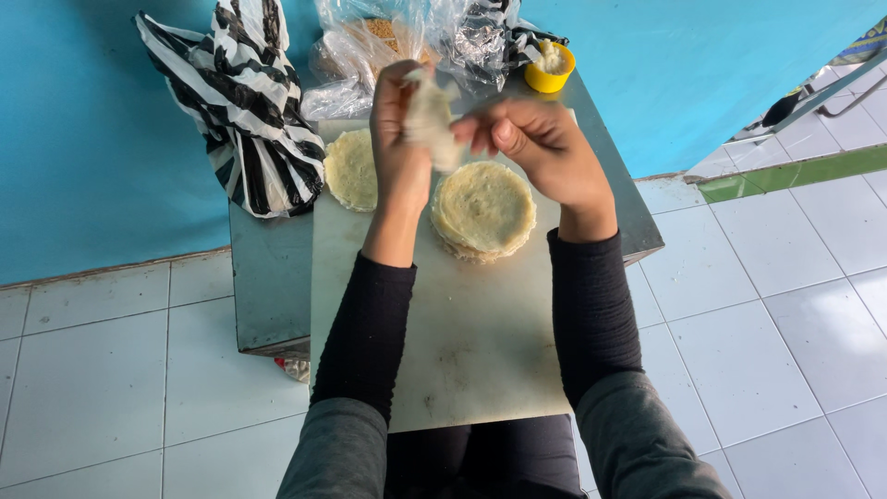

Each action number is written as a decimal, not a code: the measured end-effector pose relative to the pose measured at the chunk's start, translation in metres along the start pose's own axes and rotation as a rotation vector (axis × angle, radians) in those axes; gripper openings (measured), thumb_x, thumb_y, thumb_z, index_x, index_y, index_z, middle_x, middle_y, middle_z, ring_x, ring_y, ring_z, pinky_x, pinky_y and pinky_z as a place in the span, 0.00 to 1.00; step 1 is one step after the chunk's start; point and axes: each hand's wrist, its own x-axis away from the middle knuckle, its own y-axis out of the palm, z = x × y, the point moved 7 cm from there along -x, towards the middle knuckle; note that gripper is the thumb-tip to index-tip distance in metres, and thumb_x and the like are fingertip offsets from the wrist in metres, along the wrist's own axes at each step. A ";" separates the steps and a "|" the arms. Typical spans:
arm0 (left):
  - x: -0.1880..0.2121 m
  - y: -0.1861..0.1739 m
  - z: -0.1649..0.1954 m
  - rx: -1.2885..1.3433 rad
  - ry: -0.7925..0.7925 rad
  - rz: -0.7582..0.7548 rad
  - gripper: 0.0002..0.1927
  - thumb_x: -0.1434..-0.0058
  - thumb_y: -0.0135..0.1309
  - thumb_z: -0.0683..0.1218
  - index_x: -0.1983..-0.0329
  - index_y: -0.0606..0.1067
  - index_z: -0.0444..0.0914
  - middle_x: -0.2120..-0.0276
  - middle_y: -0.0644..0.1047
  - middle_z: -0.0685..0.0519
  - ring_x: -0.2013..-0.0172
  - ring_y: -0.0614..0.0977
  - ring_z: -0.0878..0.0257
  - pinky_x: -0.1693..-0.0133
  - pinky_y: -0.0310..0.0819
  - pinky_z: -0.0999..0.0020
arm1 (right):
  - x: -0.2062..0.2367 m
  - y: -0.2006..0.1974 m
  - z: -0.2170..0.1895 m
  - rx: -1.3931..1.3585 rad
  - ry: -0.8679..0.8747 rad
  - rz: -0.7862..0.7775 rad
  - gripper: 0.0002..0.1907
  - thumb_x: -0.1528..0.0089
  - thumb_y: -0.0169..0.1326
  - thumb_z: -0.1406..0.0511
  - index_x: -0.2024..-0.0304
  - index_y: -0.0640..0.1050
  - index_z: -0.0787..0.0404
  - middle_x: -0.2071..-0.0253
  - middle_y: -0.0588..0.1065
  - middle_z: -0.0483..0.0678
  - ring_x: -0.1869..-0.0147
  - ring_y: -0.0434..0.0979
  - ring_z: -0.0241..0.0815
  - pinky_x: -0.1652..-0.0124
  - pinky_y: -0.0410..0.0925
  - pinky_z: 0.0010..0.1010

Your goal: The person sits at a small table and stretches pieces of dough by hand, pulling each piece thin and draping it over a stack of layered dough rounds on a cutting board. After building the stack, the person covers it with a plastic bag and trims the edges with a knife.

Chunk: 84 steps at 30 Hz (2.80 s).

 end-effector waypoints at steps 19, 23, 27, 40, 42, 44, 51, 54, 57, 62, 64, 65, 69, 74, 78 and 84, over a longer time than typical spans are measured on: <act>0.013 0.021 -0.018 0.418 -0.397 -0.174 0.19 0.35 0.61 0.55 0.47 0.74 0.41 0.43 0.73 0.51 0.39 0.73 0.61 0.39 0.68 0.66 | -0.004 0.025 -0.035 0.596 -0.154 0.252 0.10 0.37 0.65 0.74 0.55 0.84 0.57 0.61 0.72 0.43 0.56 0.78 0.37 0.56 0.74 0.28; 0.013 -0.008 -0.027 0.195 -0.636 0.000 0.36 0.48 0.55 0.75 0.55 0.77 0.40 0.57 0.80 0.51 0.56 0.78 0.61 0.55 0.74 0.68 | -0.003 0.017 -0.042 0.670 -0.274 0.282 0.11 0.38 0.68 0.75 0.54 0.83 0.61 0.59 0.74 0.46 0.56 0.76 0.40 0.55 0.70 0.30; 0.007 -0.019 -0.018 -0.086 -0.575 -0.105 0.31 0.43 0.53 0.72 0.55 0.77 0.43 0.60 0.80 0.58 0.58 0.80 0.70 0.56 0.73 0.71 | -0.005 0.014 -0.039 0.649 -0.234 0.268 0.11 0.39 0.69 0.74 0.55 0.84 0.60 0.60 0.75 0.46 0.58 0.77 0.38 0.59 0.70 0.28; -0.006 -0.051 -0.003 0.034 -0.360 0.149 0.14 0.31 0.57 0.55 0.58 0.77 0.39 0.67 0.77 0.59 0.69 0.77 0.73 0.67 0.73 0.76 | -0.003 0.031 -0.053 0.639 -0.355 0.045 0.07 0.37 0.64 0.76 0.59 0.80 0.63 0.48 0.78 0.49 0.43 0.79 0.45 0.45 0.72 0.33; -0.008 -0.058 -0.007 0.085 -0.386 0.136 0.14 0.29 0.57 0.54 0.58 0.77 0.39 0.69 0.75 0.60 0.73 0.73 0.74 0.70 0.68 0.78 | -0.003 0.024 -0.046 0.495 -0.246 0.014 0.05 0.33 0.61 0.75 0.59 0.77 0.63 0.51 0.80 0.47 0.45 0.81 0.41 0.45 0.74 0.31; -0.010 -0.060 -0.008 0.132 -0.380 0.089 0.13 0.27 0.57 0.54 0.57 0.76 0.40 0.69 0.74 0.60 0.71 0.73 0.73 0.67 0.70 0.77 | -0.001 0.021 -0.039 0.360 -0.193 -0.005 0.04 0.30 0.59 0.74 0.58 0.75 0.64 0.53 0.80 0.45 0.47 0.81 0.37 0.45 0.74 0.30; -0.006 -0.019 0.026 -0.548 -0.188 -0.040 0.21 0.30 0.51 0.60 0.42 0.71 0.43 0.57 0.75 0.58 0.62 0.73 0.69 0.60 0.70 0.74 | 0.000 0.005 -0.023 0.287 -0.191 0.198 0.04 0.27 0.57 0.71 0.52 0.75 0.65 0.55 0.76 0.44 0.51 0.75 0.33 0.46 0.69 0.25; 0.009 0.020 0.059 -0.776 0.112 -0.268 0.24 0.29 0.60 0.53 0.38 0.68 0.38 0.42 0.70 0.53 0.45 0.73 0.61 0.48 0.70 0.68 | 0.002 0.000 -0.018 0.364 -0.188 0.295 0.05 0.28 0.59 0.70 0.54 0.75 0.65 0.56 0.76 0.43 0.54 0.72 0.31 0.51 0.68 0.24; 0.026 0.053 0.063 -0.723 0.144 -0.623 0.33 0.45 0.73 0.49 0.42 0.68 0.36 0.50 0.75 0.52 0.47 0.77 0.58 0.43 0.68 0.64 | 0.002 -0.005 -0.015 0.311 -0.201 0.329 0.05 0.26 0.58 0.70 0.52 0.74 0.65 0.57 0.75 0.43 0.56 0.71 0.29 0.54 0.67 0.21; 0.014 0.055 0.059 -0.855 0.105 -0.412 0.14 0.40 0.68 0.40 0.53 0.76 0.38 0.55 0.80 0.56 0.51 0.81 0.64 0.47 0.76 0.67 | 0.001 -0.015 -0.011 0.021 -0.130 0.332 0.06 0.26 0.57 0.69 0.49 0.74 0.64 0.58 0.74 0.41 0.60 0.71 0.28 0.59 0.66 0.19; 0.010 0.052 0.070 -0.932 0.211 -0.288 0.11 0.39 0.66 0.38 0.55 0.78 0.38 0.57 0.79 0.55 0.53 0.81 0.64 0.50 0.77 0.69 | 0.003 -0.016 -0.013 -0.076 -0.093 0.294 0.08 0.25 0.56 0.68 0.47 0.74 0.64 0.58 0.73 0.41 0.60 0.72 0.29 0.59 0.66 0.19; 0.011 0.051 0.079 -0.942 0.279 -0.243 0.11 0.39 0.66 0.36 0.56 0.78 0.38 0.58 0.78 0.54 0.53 0.80 0.63 0.50 0.77 0.68 | 0.003 -0.014 -0.014 -0.080 -0.067 0.255 0.10 0.27 0.57 0.67 0.45 0.74 0.65 0.57 0.73 0.40 0.57 0.72 0.29 0.57 0.66 0.19; 0.022 0.057 0.108 -0.851 0.550 -0.211 0.14 0.44 0.64 0.34 0.60 0.72 0.34 0.56 0.74 0.46 0.53 0.78 0.58 0.51 0.74 0.67 | -0.001 0.002 -0.008 -0.003 0.026 0.119 0.14 0.31 0.60 0.68 0.44 0.75 0.66 0.53 0.75 0.40 0.50 0.74 0.29 0.50 0.69 0.20; 0.016 0.051 0.097 -0.767 0.255 -0.345 0.14 0.36 0.66 0.37 0.56 0.71 0.37 0.58 0.79 0.55 0.55 0.82 0.66 0.49 0.76 0.70 | -0.002 0.005 0.000 0.050 0.049 0.125 0.12 0.34 0.63 0.72 0.50 0.77 0.65 0.54 0.77 0.42 0.50 0.75 0.29 0.49 0.71 0.23; 0.017 0.043 0.090 -0.682 0.104 -0.520 0.19 0.40 0.71 0.43 0.52 0.73 0.36 0.57 0.79 0.56 0.55 0.80 0.68 0.47 0.75 0.70 | 0.001 -0.006 -0.002 -0.069 0.023 0.158 0.09 0.32 0.61 0.75 0.54 0.75 0.63 0.54 0.76 0.42 0.51 0.76 0.30 0.50 0.72 0.24; 0.011 0.030 0.072 -0.581 0.006 -0.414 0.12 0.32 0.65 0.45 0.51 0.76 0.35 0.57 0.81 0.57 0.53 0.80 0.69 0.46 0.75 0.73 | 0.001 -0.002 0.000 -0.349 0.026 0.105 0.12 0.33 0.59 0.78 0.54 0.73 0.60 0.53 0.77 0.44 0.49 0.77 0.33 0.49 0.71 0.24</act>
